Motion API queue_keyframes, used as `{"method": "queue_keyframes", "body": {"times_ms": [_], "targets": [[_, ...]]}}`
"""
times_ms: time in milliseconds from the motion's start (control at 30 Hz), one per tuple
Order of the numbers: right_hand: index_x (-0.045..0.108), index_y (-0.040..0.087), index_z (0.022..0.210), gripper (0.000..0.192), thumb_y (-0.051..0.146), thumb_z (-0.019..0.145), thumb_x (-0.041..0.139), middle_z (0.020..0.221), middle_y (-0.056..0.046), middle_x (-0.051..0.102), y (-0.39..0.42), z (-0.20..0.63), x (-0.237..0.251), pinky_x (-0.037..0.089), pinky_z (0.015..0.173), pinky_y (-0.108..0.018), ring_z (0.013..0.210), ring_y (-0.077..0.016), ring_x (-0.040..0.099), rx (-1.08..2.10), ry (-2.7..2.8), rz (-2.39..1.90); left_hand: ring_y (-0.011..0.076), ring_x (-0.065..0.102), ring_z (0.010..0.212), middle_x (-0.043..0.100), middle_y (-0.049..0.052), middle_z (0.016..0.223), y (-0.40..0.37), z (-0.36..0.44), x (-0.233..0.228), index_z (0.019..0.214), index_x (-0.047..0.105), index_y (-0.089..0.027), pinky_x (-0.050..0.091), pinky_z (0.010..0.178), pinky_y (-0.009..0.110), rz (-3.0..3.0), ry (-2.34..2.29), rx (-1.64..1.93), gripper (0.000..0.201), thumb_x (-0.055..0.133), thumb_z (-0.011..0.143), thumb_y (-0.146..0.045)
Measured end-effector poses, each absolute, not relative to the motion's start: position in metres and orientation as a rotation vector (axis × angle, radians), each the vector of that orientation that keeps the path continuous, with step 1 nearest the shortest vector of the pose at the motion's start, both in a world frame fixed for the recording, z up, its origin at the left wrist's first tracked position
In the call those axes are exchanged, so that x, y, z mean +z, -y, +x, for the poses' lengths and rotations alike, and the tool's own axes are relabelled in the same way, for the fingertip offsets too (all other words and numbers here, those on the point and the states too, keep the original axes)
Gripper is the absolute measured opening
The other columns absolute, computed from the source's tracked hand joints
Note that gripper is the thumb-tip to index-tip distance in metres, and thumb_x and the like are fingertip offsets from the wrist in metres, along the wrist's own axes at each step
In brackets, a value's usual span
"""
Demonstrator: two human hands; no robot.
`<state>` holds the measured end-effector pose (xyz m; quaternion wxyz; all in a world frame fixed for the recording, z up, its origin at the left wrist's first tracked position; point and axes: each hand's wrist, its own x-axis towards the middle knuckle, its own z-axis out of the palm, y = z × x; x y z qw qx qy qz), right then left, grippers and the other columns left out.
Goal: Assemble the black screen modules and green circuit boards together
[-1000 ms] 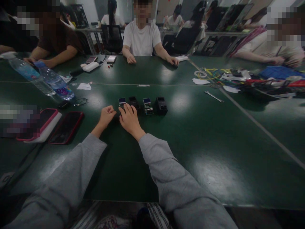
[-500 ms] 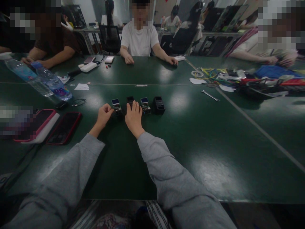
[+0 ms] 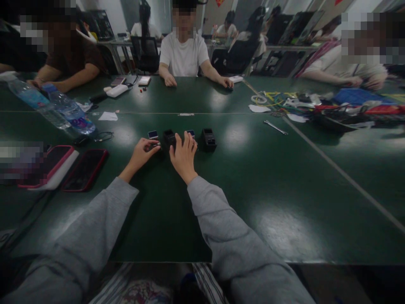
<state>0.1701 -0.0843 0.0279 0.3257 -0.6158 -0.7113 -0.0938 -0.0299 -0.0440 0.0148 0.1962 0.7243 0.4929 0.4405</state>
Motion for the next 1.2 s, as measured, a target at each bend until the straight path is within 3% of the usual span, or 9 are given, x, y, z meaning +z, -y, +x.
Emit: {"method": "queue_keyframes", "body": {"times_ms": [133, 367, 467, 600, 700, 1000, 1100, 1200], "targets": [[0.048, 0.012, 0.143, 0.046, 0.035, 0.103, 0.043, 0.152, -0.021, 0.039, 0.093, 0.198, 0.026, 0.032, 0.115, -0.055, 0.144, -0.0343, 0.031, -0.216, 1.850, -1.591, 0.0144, 0.052, 0.077, 0.056, 0.003, 0.094, 0.041, -0.032, 0.011, 0.105, 0.074, -0.023, 0.045, 0.070, 0.030, 2.007, -1.354, 1.216, 0.026, 0.074, 0.085, -0.040], [0.055, 0.010, 0.135, 0.040, 0.021, 0.099, 0.043, 0.142, -0.021, 0.050, 0.099, 0.223, 0.017, 0.048, 0.103, -0.051, 0.129, -0.0334, 0.050, -0.073, 1.903, -1.601, 0.0149, 0.055, 0.082, 0.057, 0.003, 0.097, 0.037, -0.036, 0.007, 0.099, 0.074, -0.023, 0.046, 0.074, 0.030, 1.931, -1.329, 1.225, 0.018, 0.069, 0.088, -0.037], [0.050, 0.008, 0.141, 0.045, 0.021, 0.098, 0.044, 0.148, -0.021, 0.046, 0.100, 0.219, 0.020, 0.043, 0.111, -0.052, 0.138, -0.0332, 0.042, -0.085, 1.913, -1.572, 0.0149, 0.055, 0.082, 0.059, 0.003, 0.095, 0.038, -0.034, 0.008, 0.093, 0.073, -0.021, 0.045, 0.076, 0.031, 1.902, -1.321, 1.253, 0.016, 0.068, 0.089, -0.036], [0.037, 0.014, 0.154, 0.055, 0.020, 0.100, 0.043, 0.163, -0.012, 0.032, 0.104, 0.211, 0.027, 0.025, 0.123, -0.051, 0.153, -0.0264, 0.023, -0.105, 2.071, -1.470, 0.0154, 0.055, 0.082, 0.060, 0.004, 0.093, 0.039, -0.032, 0.012, 0.092, 0.072, -0.020, 0.044, 0.077, 0.030, 1.868, -1.332, 1.290, 0.018, 0.066, 0.090, -0.038], [0.040, 0.017, 0.153, 0.052, 0.022, 0.101, 0.042, 0.161, -0.009, 0.038, 0.106, 0.206, 0.029, 0.017, 0.125, -0.052, 0.152, -0.0244, 0.026, -0.080, 2.189, -1.416, 0.0146, 0.051, 0.077, 0.058, 0.002, 0.088, 0.041, -0.031, 0.013, 0.092, 0.071, -0.021, 0.041, 0.072, 0.029, 1.863, -1.336, 1.309, 0.019, 0.068, 0.089, -0.040], [0.051, 0.021, 0.143, 0.041, 0.031, 0.104, 0.044, 0.148, -0.011, 0.050, 0.107, 0.203, 0.029, 0.029, 0.114, -0.047, 0.141, -0.0268, 0.038, -0.082, 2.126, -1.423, 0.0138, 0.047, 0.074, 0.052, -0.001, 0.084, 0.043, -0.029, 0.011, 0.097, 0.064, -0.021, 0.038, 0.070, 0.027, 1.942, -1.308, 1.263, 0.041, 0.086, 0.070, -0.043], [0.050, 0.023, 0.144, 0.041, 0.034, 0.104, 0.044, 0.148, -0.011, 0.048, 0.106, 0.205, 0.028, 0.031, 0.112, -0.046, 0.140, -0.0266, 0.038, -0.088, 2.045, -1.459, 0.0128, 0.045, 0.070, 0.050, -0.002, 0.079, 0.045, -0.028, 0.014, 0.093, 0.062, -0.021, 0.035, 0.065, 0.026, 1.891, -1.331, 1.283, 0.036, 0.082, 0.074, -0.044], [0.050, 0.022, 0.143, 0.041, 0.031, 0.105, 0.040, 0.149, -0.011, 0.046, 0.104, 0.208, 0.027, 0.032, 0.112, -0.047, 0.141, -0.0269, 0.036, -0.107, 1.951, -1.506, 0.0110, 0.038, 0.061, 0.041, -0.004, 0.066, 0.044, -0.030, 0.014, 0.073, 0.049, -0.020, 0.030, 0.059, 0.026, 1.831, -1.385, 1.377, 0.035, 0.073, 0.083, -0.044]]}}
